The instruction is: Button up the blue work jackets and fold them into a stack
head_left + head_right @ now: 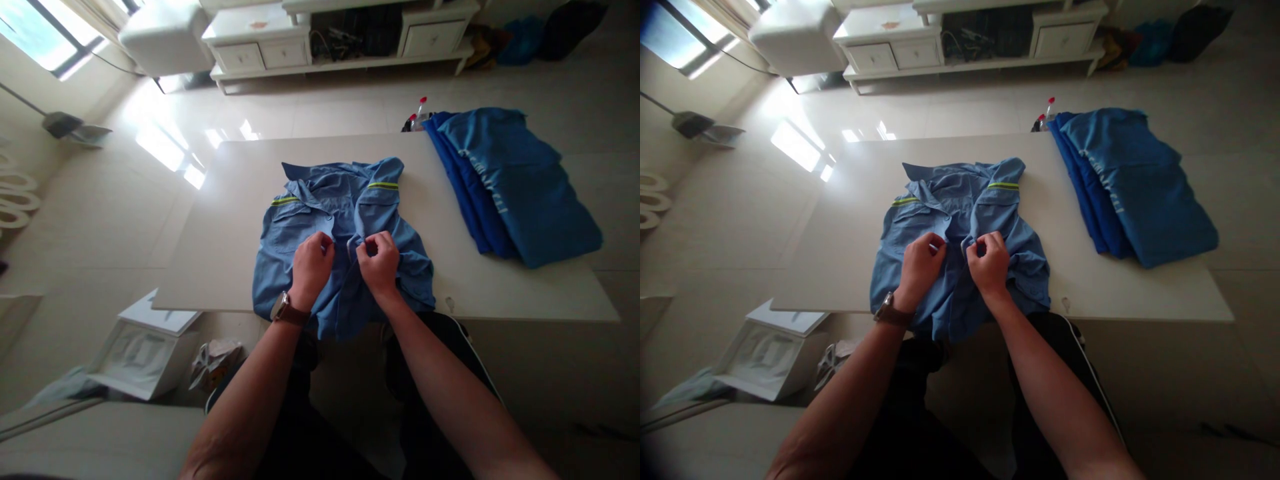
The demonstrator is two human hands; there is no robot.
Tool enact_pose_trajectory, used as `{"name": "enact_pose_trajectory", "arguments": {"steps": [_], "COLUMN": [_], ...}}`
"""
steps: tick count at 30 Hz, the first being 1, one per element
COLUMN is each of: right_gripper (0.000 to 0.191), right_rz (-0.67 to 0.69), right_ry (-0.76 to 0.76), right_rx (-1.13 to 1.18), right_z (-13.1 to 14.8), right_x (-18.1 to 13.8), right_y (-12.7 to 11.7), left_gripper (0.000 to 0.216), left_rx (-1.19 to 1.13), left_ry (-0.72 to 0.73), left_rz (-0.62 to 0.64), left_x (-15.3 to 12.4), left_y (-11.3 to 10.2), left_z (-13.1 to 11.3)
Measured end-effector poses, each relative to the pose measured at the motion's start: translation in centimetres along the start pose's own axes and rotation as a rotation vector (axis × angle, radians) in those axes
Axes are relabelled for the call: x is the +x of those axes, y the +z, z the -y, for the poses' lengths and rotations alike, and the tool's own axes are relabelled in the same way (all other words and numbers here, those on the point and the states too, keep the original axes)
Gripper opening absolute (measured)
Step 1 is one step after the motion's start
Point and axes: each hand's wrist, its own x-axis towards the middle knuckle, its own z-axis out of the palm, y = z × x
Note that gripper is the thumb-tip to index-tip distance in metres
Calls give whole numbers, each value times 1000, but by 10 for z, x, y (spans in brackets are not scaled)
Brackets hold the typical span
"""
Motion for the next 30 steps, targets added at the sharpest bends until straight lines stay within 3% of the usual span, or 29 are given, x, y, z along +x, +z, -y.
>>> {"name": "enact_pose_trajectory", "arguments": {"steps": [4,7,14,19,23,30], "right_gripper": [7,6,4,14,10,12], "right_rz": [114,197,277,276,278,279], "right_ry": [-63,-71,-7,-45,-7,43], "right_rx": [67,154,293,276,257,286], "right_z": [1,1,4,5,2,-3], "right_x": [-1,-1,0,2,3,1], "right_y": [2,5,3,2,4,7], "left_gripper": [10,12,14,13,13,11], "left_rx": [-14,-6,-163,-328,-389,-422], "left_ry": [157,208,119,13,-67,-68], "left_rz": [98,101,44,29,31,32], "left_x": [-2,-3,2,5,6,7], "left_y": [3,9,16,16,17,23], "left_z": [1,1,3,3,2,10]}}
